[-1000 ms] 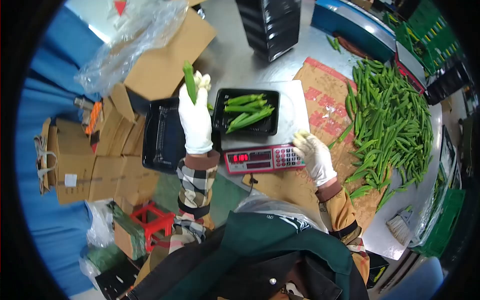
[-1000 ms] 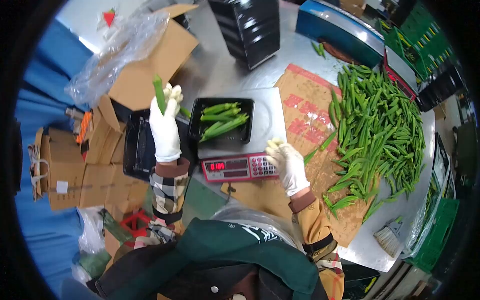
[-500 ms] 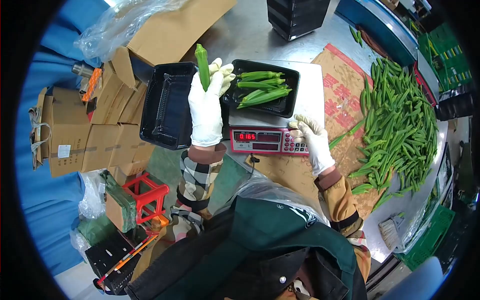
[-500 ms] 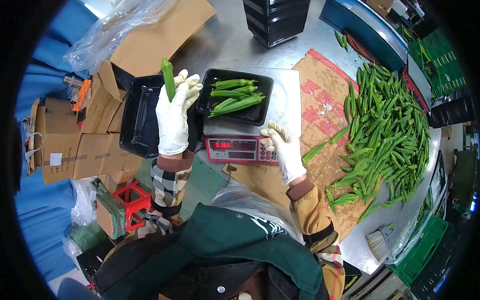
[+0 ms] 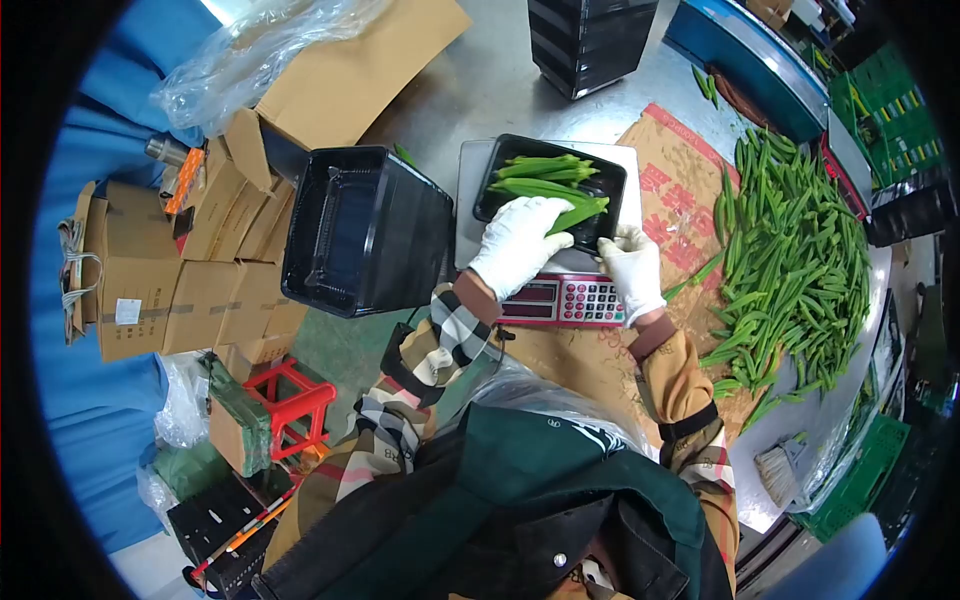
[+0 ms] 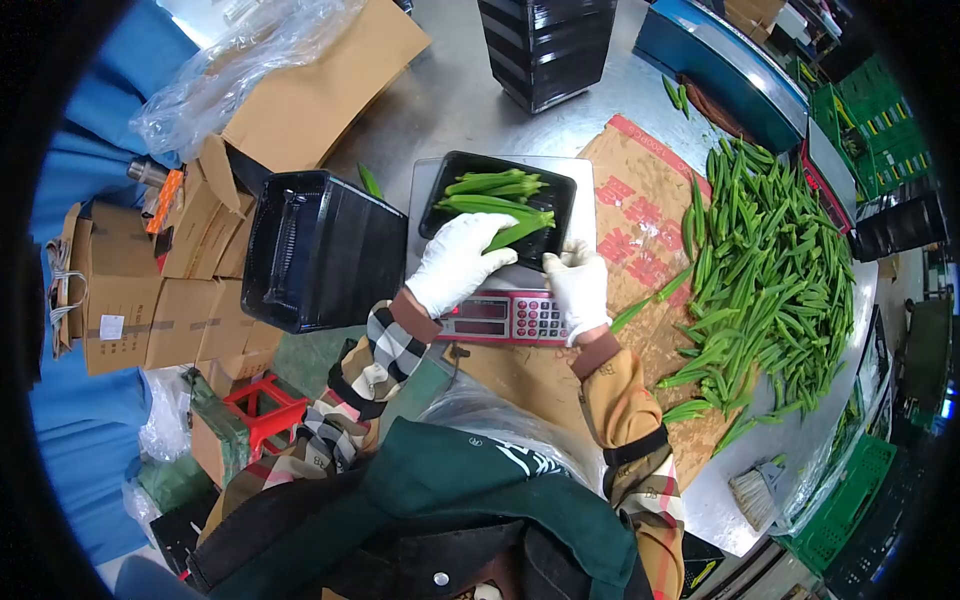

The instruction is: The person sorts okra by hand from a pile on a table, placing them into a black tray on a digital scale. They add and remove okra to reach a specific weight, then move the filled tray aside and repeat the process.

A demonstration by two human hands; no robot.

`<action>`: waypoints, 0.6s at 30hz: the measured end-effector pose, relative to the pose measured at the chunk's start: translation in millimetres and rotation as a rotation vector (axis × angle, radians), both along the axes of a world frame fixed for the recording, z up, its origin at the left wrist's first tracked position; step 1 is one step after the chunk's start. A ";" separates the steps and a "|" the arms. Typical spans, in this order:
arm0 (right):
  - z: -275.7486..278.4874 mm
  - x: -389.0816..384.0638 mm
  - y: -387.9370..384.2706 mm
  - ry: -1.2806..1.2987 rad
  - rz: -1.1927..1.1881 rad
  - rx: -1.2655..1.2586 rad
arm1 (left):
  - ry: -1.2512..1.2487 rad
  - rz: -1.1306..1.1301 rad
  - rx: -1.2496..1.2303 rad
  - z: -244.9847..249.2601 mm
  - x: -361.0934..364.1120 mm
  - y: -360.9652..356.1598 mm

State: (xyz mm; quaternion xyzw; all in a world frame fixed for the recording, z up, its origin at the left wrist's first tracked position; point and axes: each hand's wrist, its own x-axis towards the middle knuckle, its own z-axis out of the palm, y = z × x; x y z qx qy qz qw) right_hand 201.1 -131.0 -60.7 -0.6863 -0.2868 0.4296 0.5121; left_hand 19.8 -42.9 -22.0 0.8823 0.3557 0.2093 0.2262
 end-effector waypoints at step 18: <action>-47.5 73.7 -168.1 0.181 -0.178 -0.164 | -0.636 0.365 -0.506 83.0 -54.1 3.0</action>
